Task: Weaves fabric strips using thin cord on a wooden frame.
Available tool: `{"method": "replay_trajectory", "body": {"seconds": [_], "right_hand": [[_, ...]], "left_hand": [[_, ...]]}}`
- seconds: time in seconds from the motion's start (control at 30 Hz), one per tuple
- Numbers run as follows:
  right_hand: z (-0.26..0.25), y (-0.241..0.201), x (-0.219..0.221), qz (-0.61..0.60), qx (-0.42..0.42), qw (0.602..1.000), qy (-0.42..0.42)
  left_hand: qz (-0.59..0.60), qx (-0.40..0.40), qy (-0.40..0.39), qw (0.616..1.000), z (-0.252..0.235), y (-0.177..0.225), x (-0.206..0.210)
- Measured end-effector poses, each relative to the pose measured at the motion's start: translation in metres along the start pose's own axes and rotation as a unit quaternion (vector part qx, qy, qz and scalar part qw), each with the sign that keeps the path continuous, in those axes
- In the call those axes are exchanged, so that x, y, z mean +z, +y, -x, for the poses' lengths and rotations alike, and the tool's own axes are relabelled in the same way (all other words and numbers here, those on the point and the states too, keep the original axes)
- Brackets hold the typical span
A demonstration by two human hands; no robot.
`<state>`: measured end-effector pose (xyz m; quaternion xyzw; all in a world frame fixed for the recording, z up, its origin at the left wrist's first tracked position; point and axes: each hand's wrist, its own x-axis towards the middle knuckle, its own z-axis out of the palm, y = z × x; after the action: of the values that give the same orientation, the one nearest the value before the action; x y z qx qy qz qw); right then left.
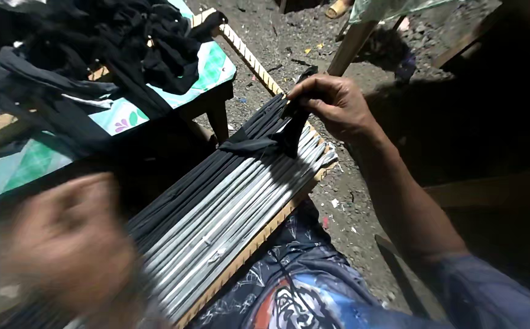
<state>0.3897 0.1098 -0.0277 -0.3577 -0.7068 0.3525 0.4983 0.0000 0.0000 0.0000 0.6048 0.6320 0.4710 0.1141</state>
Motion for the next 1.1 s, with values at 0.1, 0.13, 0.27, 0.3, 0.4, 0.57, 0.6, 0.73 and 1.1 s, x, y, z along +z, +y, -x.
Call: {"method": "replay_trajectory", "body": {"seconds": [0.1,0.13,0.27,0.3,0.4,0.57,0.6,0.73,1.1], "right_hand": [[0.001,-0.004,-0.001,0.009,-0.012,1.000,-0.010],[0.001,-0.005,-0.001,0.011,-0.014,1.000,-0.009],[0.002,-0.005,-0.005,-0.005,-0.007,1.000,-0.008],[0.002,-0.002,-0.006,-0.011,-0.007,1.000,-0.009],[0.003,0.006,-0.008,-0.019,-0.010,1.000,-0.015],[0.005,0.015,-0.004,-0.026,-0.006,0.999,-0.022],[0.005,0.015,-0.003,-0.027,-0.001,0.999,-0.026],[0.003,0.015,0.000,-0.028,0.003,0.999,-0.031],[0.002,0.002,0.000,-0.028,-0.021,0.999,-0.039]], "left_hand": [[0.078,0.011,-0.183,0.980,-0.010,0.052,0.089],[0.091,-0.007,-0.240,0.966,-0.011,0.060,0.112],[0.134,-0.037,-0.379,0.915,-0.010,0.068,0.157],[0.143,-0.032,-0.391,0.909,-0.011,0.068,0.158],[0.205,-0.018,-0.388,0.898,-0.018,0.060,0.143],[0.282,-0.025,-0.323,0.903,-0.035,0.050,0.092],[0.275,-0.029,-0.310,0.910,-0.035,0.047,0.083],[0.290,-0.043,-0.250,0.923,-0.039,0.034,0.053],[0.378,-0.029,-0.117,0.918,-0.037,-0.059,-0.046]]}}
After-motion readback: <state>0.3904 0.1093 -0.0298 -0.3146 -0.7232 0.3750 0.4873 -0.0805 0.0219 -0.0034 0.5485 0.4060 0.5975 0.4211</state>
